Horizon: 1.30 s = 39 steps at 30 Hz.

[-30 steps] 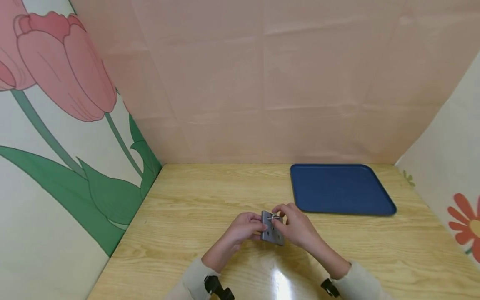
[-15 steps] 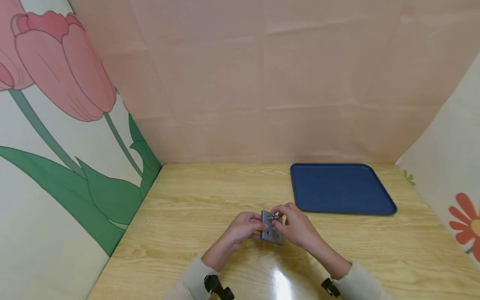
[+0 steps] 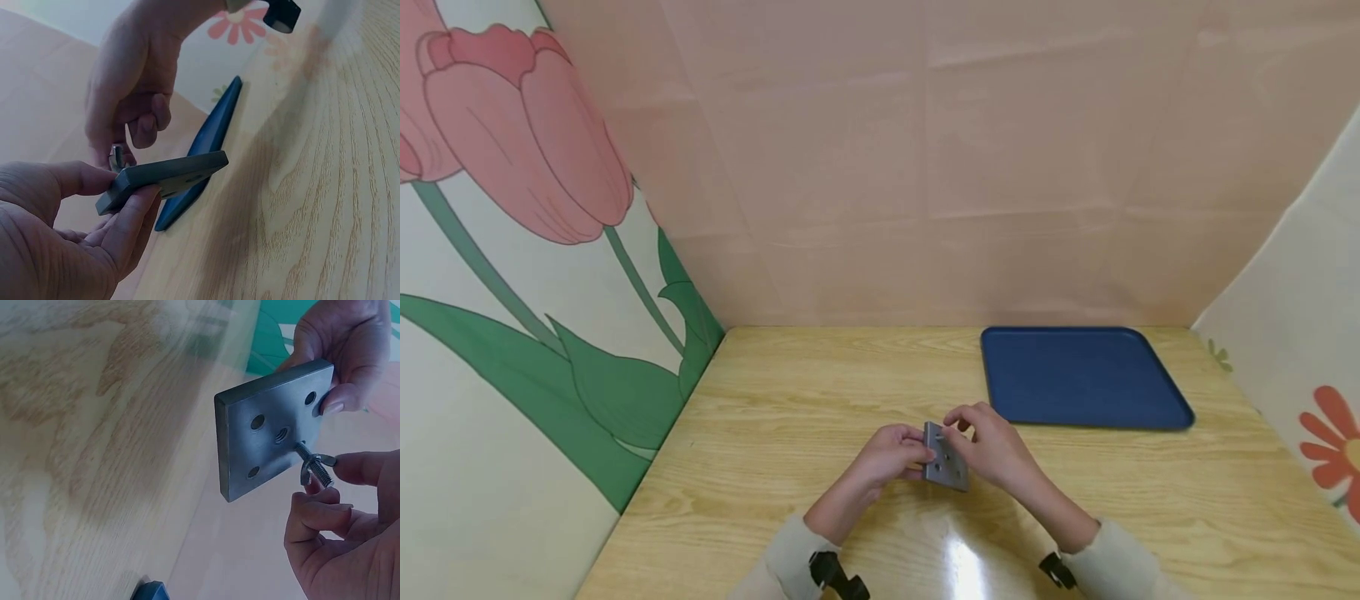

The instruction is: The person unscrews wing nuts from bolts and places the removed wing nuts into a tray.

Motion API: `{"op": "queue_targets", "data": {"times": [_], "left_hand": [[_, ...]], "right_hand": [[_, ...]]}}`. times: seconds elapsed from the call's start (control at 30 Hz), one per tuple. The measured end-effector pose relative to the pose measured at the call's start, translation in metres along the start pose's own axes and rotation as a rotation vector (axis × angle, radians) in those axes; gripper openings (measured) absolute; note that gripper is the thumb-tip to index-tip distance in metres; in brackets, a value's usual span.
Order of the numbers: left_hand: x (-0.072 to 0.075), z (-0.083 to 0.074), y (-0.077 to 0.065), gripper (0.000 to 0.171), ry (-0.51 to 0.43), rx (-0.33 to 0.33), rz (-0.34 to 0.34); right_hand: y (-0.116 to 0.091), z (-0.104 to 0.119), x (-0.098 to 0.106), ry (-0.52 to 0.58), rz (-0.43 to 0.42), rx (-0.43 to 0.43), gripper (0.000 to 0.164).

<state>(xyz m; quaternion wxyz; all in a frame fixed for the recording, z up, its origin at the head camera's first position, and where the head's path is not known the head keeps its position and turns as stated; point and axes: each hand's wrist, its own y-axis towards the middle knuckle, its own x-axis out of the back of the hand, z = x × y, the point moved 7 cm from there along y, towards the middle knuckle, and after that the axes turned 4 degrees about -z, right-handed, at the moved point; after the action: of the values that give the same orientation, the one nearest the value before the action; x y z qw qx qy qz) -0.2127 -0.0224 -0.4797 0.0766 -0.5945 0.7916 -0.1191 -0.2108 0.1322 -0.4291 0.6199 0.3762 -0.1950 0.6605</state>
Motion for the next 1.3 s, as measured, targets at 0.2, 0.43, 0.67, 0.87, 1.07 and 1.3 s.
{"op": "queue_targets", "data": {"times": [0.2,0.43,0.67,0.87,1.07,1.3], "left_hand": [[0.001,-0.001,0.000,0.027,0.005,-0.004,-0.012],[0.000,-0.002,0.000,0.027,0.008,-0.004,-0.015],[0.000,-0.003,-0.001,0.026,-0.005,-0.005,-0.012],[0.000,-0.002,-0.001,0.026,-0.003,-0.004,-0.012],[-0.001,-0.003,-0.002,0.025,-0.003,-0.008,-0.003],[-0.001,-0.003,-0.003,0.027,0.006,-0.018,0.001]], "right_hand": [[-0.001,-0.001,-0.001,-0.004,0.013,-0.003,0.012],[-0.003,0.001,-0.001,0.002,0.029,-0.002,0.021],[-0.005,0.004,0.000,0.022,0.029,0.010,0.025],[-0.007,0.007,0.000,0.024,0.028,0.025,0.025],[-0.009,0.010,0.002,0.035,0.023,0.032,0.022],[-0.003,0.008,0.005,0.028,-0.022,0.027,0.014]]}}
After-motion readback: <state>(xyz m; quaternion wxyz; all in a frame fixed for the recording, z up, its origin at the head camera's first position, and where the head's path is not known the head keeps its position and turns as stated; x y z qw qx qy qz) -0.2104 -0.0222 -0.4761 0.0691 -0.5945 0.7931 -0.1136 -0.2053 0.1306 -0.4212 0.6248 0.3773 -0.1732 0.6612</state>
